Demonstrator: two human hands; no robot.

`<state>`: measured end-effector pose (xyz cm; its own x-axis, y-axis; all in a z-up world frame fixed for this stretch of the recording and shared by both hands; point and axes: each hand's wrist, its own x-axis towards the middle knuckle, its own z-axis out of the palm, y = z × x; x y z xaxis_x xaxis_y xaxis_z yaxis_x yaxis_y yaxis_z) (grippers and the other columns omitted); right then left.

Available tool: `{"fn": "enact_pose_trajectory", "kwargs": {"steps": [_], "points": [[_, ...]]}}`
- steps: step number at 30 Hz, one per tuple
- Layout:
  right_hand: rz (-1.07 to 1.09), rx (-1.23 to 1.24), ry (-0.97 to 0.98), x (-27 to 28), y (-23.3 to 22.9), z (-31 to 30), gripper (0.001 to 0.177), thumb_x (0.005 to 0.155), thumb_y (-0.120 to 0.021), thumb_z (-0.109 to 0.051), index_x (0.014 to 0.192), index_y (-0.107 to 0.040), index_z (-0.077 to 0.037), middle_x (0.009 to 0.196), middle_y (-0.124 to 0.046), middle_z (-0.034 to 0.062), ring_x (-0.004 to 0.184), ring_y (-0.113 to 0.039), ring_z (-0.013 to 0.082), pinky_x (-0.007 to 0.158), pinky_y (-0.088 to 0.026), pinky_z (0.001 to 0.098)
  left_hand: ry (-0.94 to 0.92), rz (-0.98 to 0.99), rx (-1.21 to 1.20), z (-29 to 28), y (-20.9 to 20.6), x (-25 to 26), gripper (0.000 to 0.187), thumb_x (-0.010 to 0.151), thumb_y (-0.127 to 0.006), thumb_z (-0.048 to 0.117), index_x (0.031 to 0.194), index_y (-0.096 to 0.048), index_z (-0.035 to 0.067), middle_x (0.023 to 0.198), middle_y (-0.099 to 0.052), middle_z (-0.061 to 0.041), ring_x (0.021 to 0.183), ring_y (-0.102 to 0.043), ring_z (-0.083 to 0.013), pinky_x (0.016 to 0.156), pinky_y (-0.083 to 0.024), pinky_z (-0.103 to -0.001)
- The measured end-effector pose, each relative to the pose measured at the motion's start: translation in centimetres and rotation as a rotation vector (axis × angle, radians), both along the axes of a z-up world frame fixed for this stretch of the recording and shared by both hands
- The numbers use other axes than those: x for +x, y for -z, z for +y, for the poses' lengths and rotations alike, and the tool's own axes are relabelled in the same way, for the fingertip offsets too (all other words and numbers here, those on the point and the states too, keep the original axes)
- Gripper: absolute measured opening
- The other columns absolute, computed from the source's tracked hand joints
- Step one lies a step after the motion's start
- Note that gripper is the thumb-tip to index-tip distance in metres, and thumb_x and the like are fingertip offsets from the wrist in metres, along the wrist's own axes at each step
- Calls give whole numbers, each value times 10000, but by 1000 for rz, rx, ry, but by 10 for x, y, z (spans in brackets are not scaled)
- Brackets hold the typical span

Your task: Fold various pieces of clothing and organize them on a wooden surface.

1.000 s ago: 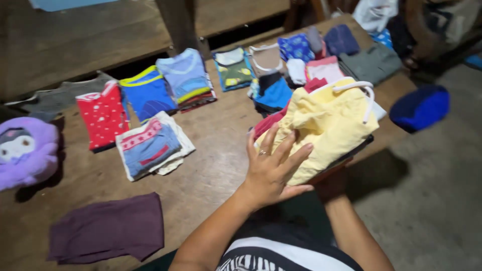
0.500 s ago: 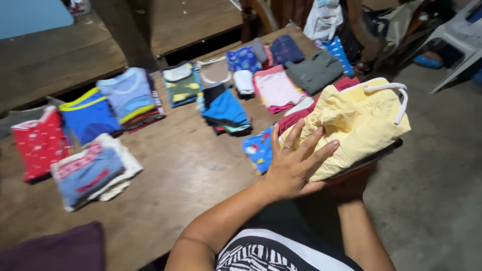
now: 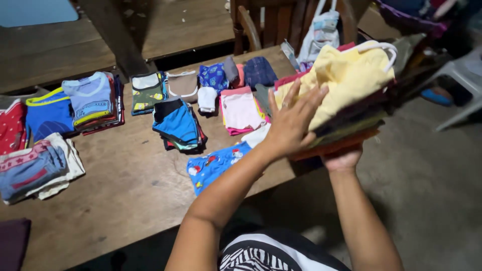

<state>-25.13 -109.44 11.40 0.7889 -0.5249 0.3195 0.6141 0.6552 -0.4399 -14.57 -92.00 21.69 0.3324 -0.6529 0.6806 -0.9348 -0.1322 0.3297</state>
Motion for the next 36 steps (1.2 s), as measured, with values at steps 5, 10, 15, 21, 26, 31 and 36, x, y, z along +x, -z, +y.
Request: {"fn": "enact_pose_trajectory", "kwargs": {"steps": [5, 10, 15, 21, 26, 31, 36], "points": [[27, 90, -27, 47, 0, -38, 601, 1066, -420, -492, 1539, -512, -133, 1591, -523, 62, 1491, -470, 288, 1320, -302, 482, -2, 100, 81, -67, 9, 64, 1034, 681, -709, 173, 1595, -233, 261, 1605, -445, -57, 1555, -220, -419, 1102, -10, -868], [27, 143, -68, 86, 29, -69, 523, 1157, -394, -464, 1558, -529, -157, 1596, -534, 42, 1503, -480, 273, 1341, -316, 485, -6, 259, 212, -113, 56, 126, 981, 756, -644, 96, 1616, -202, 263, 1548, -498, -85, 1533, -266, -420, 1102, -19, -862], [329, 252, -26, 112, 48, -77, 643, 1010, -341, -600, 1469, -548, -200, 1532, -555, 20, 1418, -511, 265, 1226, -348, 499, -8, 448, 348, -142, 113, 156, 938, 798, -600, 62, 1618, -188, 257, 1533, -513, -110, 1520, -298, -412, 1086, -67, -842], [329, 299, -100, 142, 67, -93, 654, 1035, -328, -597, 1514, -523, -198, 1579, -516, 18, 1458, -476, 265, 1257, -307, 516, -83, 389, 354, -145, 93, 166, 926, 808, -607, 30, 1612, -212, 264, 1545, -510, -94, 1510, -311, -409, 1105, -51, -834], [264, 248, -199, 175, 62, -105, 652, 1038, -330, -586, 1514, -504, -176, 1577, -499, 41, 1460, -461, 286, 1257, -301, 520, -193, 360, 321, -149, 92, 180, 933, 785, -607, -4, 1599, -242, 268, 1560, -498, -71, 1508, -309, -406, 1098, -50, -837], [232, 300, -319, 187, 81, -123, 623, 1059, -349, -551, 1523, -500, -163, 1587, -490, 55, 1459, -461, 291, 1258, -308, 517, -255, 372, 323, -149, 77, 174, 926, 778, -607, -8, 1594, -259, 257, 1560, -485, -58, 1497, -296, -413, 1084, -29, -848], [298, 317, -356, 179, 90, -141, 596, 1080, -373, -518, 1536, -495, -155, 1588, -503, 75, 1444, -476, 310, 1243, -346, 513, -340, 105, 333, -165, 81, 139, 780, 867, -560, 87, 1582, -339, 305, 1566, -499, -51, 1512, -344, -368, 1119, -52, -841]]}}
